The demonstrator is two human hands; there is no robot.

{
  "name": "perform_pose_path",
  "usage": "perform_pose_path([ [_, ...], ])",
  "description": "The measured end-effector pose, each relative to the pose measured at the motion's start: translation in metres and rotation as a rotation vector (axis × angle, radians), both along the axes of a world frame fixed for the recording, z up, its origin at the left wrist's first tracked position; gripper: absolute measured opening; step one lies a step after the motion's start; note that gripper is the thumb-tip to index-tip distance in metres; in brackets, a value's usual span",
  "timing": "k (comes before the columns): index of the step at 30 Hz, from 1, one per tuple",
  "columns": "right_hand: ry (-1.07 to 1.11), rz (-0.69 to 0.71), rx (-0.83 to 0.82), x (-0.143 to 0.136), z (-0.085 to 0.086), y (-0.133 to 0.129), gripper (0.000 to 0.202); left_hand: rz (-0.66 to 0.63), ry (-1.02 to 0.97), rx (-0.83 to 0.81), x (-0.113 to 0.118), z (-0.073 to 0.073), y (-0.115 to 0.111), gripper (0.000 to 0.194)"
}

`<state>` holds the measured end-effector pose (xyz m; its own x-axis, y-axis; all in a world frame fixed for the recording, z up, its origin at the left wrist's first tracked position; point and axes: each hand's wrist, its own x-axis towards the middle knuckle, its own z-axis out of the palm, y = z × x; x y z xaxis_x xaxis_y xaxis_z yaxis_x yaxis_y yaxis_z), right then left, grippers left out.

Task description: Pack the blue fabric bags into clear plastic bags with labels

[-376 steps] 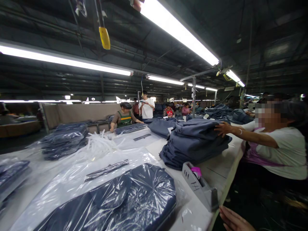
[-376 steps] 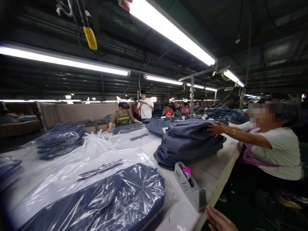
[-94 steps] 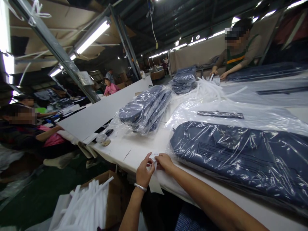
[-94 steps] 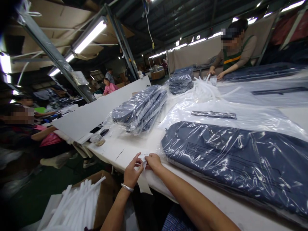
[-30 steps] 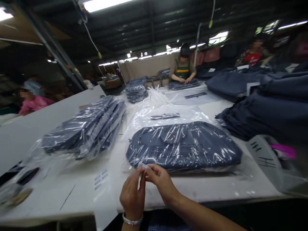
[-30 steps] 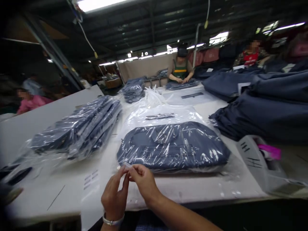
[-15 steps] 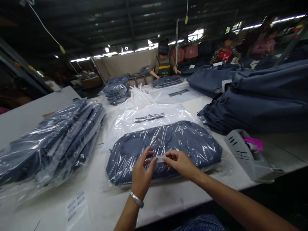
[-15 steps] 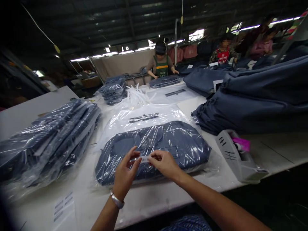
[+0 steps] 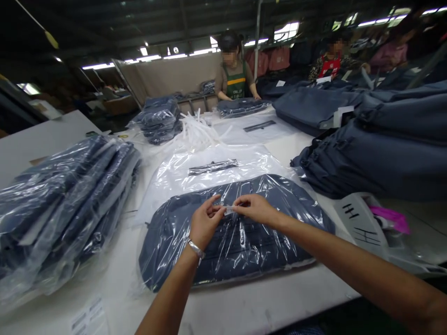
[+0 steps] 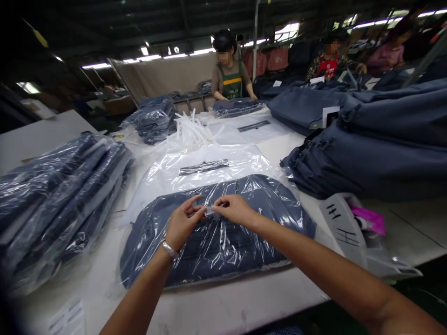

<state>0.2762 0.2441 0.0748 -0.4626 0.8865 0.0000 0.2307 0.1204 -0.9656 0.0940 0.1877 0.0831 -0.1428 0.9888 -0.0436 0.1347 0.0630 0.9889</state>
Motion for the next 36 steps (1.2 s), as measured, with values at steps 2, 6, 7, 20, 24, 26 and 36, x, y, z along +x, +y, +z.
perform_pose_path([
  [2, -0.087, -0.036, 0.074, -0.001, -0.005, 0.005, 0.007, -0.002, -0.030, -0.026, -0.002, -0.008, 0.003, 0.061],
  [6, -0.140, 0.018, 0.054, -0.002, -0.012, 0.008, 0.011, -0.001, -0.009, -0.034, -0.003, -0.017, 0.006, 0.062],
  [7, -0.151, 0.038, 0.045, -0.002, -0.013, 0.008, 0.012, -0.006, 0.039, -0.034, -0.003, -0.017, 0.006, 0.061],
  [20, -0.290, 0.030, 0.152, 0.000, -0.016, -0.003, 0.018, -0.069, 0.519, 0.049, -0.002, -0.015, 0.011, 0.057],
  [24, -0.359, 0.032, 0.152, 0.000, -0.017, -0.001, 0.019, -0.102, 0.474, 0.037, -0.002, -0.020, 0.012, 0.060],
  [26, -0.379, 0.027, 0.157, -0.001, -0.017, -0.001, 0.021, -0.110, 0.482, 0.038, -0.002, -0.022, 0.012, 0.060],
  [36, -0.477, 0.014, 0.172, -0.002, -0.013, -0.002, 0.021, -0.134, 0.720, -0.056, 0.001, -0.016, 0.010, 0.062],
])
